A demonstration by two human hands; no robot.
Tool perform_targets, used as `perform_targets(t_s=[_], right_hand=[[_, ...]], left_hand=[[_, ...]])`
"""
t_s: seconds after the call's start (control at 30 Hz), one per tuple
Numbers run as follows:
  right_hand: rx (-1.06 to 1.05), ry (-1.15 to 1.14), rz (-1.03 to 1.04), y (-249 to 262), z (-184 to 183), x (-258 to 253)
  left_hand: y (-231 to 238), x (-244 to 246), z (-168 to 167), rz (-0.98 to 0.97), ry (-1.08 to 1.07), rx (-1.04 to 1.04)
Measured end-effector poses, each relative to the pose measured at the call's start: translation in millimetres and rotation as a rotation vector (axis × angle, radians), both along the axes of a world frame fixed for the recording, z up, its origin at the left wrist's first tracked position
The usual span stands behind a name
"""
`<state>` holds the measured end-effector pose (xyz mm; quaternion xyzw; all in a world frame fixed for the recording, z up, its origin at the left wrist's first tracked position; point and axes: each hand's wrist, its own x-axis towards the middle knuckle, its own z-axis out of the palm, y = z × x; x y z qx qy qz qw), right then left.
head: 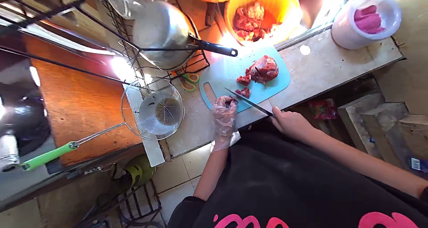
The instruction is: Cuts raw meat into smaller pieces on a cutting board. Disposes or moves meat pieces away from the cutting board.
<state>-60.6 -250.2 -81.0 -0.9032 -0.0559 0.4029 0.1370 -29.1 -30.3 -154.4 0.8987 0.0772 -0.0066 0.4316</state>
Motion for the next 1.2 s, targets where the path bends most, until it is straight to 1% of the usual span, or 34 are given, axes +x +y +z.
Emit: perform_targets(t_s=[0.13, 0.2, 0.3, 0.4, 0.43, 0.47, 0.57, 0.6, 0.7, 0.77, 0.87, 1.0, 1.1, 1.17, 1.2], right_hand=[[0.019, -0.032, -0.052, -6.3, 5.0, -4.9], [0.07, -0.118, -0.068, -11.7, 7.5, -10.7], [0.126, -0.282, -0.114, -21.5, 6.3, -24.7], [0.14, -0.42, -0.166, -32.8, 0.7, -34.1], [0.139, -0.447, -0.178, -36.0, -0.3, -35.9], [0.141, -0.469, -0.19, -39.1, -1.1, -37.6], [0.135, -0.489, -0.226, -46.1, -2.2, -41.7], [0.134, -0.487, -0.241, -47.6, -2.2, -42.1], [0.131, -0.5, -0.267, -51.5, -6.6, -42.8], [0.116, -0.497, -0.277, -52.8, -7.3, -44.1], [0.103, -0.496, -0.309, -52.9, -5.9, -48.7], [0.112, -0.508, -0.356, -53.4, -8.9, -52.6], [0.132, -0.499, -0.401, -55.2, -9.7, -55.2], [0.156, -0.509, -0.435, -57.2, -8.6, -55.0], [0.163, -0.517, -0.45, -57.9, -8.9, -55.8]], left_hand=[[2.7, 7.1, 16.2, 0.11, 0.125, -0.134], [4.3, 11.6, 23.7, 0.125, 0.16, -0.198], [3.8, 16.1, 31.8, 0.075, 0.226, -0.236], [6.8, 21.7, 31.2, 0.047, 0.253, -0.32], [10.0, 23.6, 32.0, 0.047, 0.257, -0.312], [13.8, 25.1, 34.3, 0.039, 0.255, -0.261], [19.2, 26.7, 34.2, 0.005, 0.153, -0.015], [16.7, 29.0, 33.2, -0.037, 0.146, 0.042], [-9.4, 39.7, 34.7, -0.211, 0.183, 0.217], [-33.7, 47.4, 37.1, -0.264, 0.193, 0.343], [-56.0, 59.2, 40.0, -0.347, 0.28, 0.5], [-54.0, 66.4, 52.5, -0.41, 0.363, 0.484], [-42.3, 61.8, 66.3, -0.388, 0.431, 0.405], [-40.6, 68.4, 93.5, -0.37, 0.387, 0.321], [-41.9, 75.2, 111.6, -0.38, 0.323, 0.289]])
